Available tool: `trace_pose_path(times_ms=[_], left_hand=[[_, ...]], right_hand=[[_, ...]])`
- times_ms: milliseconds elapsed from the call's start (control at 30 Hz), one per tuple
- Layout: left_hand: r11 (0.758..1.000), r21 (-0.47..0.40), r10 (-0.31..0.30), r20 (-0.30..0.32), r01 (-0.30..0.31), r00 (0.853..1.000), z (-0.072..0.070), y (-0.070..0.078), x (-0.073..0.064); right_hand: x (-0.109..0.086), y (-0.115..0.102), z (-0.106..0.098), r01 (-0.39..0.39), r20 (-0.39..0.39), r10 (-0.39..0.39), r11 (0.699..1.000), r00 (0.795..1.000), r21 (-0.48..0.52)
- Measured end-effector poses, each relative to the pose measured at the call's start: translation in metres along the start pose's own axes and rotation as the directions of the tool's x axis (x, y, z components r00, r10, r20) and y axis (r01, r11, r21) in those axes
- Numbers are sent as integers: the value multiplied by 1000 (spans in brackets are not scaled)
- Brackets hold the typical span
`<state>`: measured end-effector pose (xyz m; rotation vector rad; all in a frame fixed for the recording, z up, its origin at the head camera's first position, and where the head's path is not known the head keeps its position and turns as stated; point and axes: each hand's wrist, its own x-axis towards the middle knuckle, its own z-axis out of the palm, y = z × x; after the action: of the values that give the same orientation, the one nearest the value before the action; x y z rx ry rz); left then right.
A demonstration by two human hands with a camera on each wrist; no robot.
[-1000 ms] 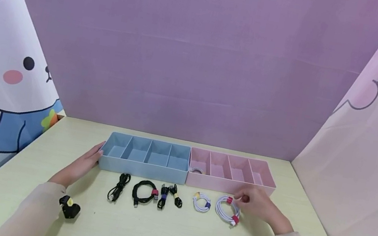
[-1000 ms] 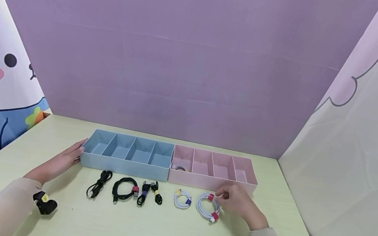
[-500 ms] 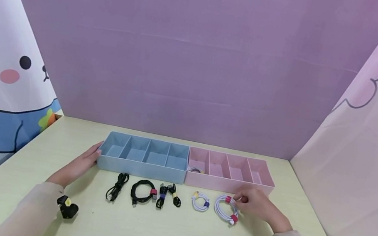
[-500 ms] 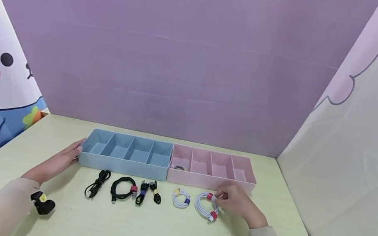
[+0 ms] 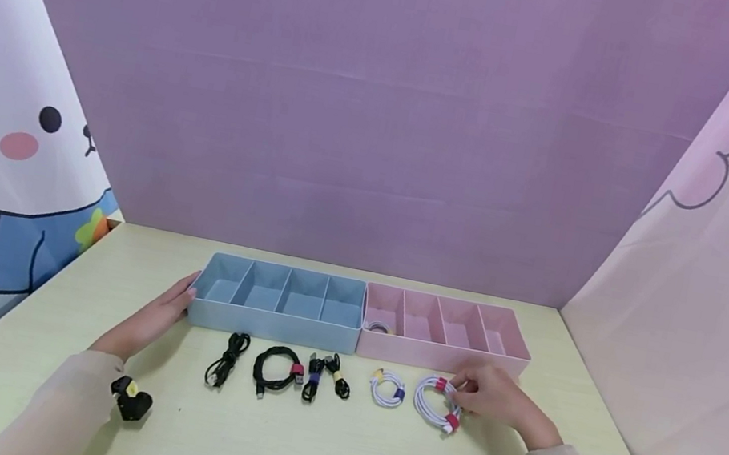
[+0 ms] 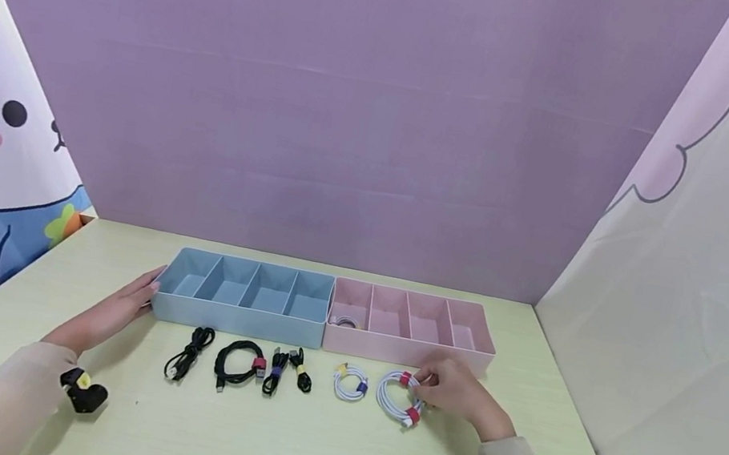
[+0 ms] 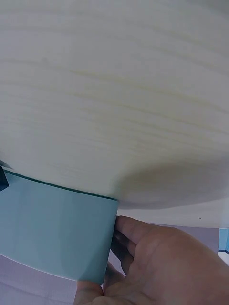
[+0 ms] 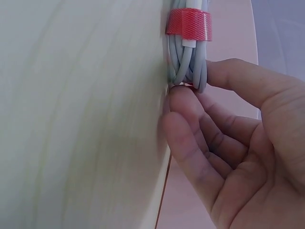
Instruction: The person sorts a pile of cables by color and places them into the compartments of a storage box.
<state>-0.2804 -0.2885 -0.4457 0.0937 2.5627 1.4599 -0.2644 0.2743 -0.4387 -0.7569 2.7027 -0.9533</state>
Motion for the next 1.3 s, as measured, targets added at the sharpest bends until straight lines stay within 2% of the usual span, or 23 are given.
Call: trace_pose_path(times_ms=[133,300,933,1300], left_hand=[[1000,2,-2,2,2,1000,0,0,-1],[1000,6,-5,6,5,1000,0,1,-1],[1000,2,1,-1,-1,1000,0,6,-4],[1000,3,1,-3,-1,1000,0,6,-4]], right_hand=[[-1,0,1,-29,19,28,998,999,57],[-1,0,2,-44,17,43,996,999,83],[2,-1,6,-77,-61,78,997,995,9],[2,-3,6,-79,-69,82,996,994,45]])
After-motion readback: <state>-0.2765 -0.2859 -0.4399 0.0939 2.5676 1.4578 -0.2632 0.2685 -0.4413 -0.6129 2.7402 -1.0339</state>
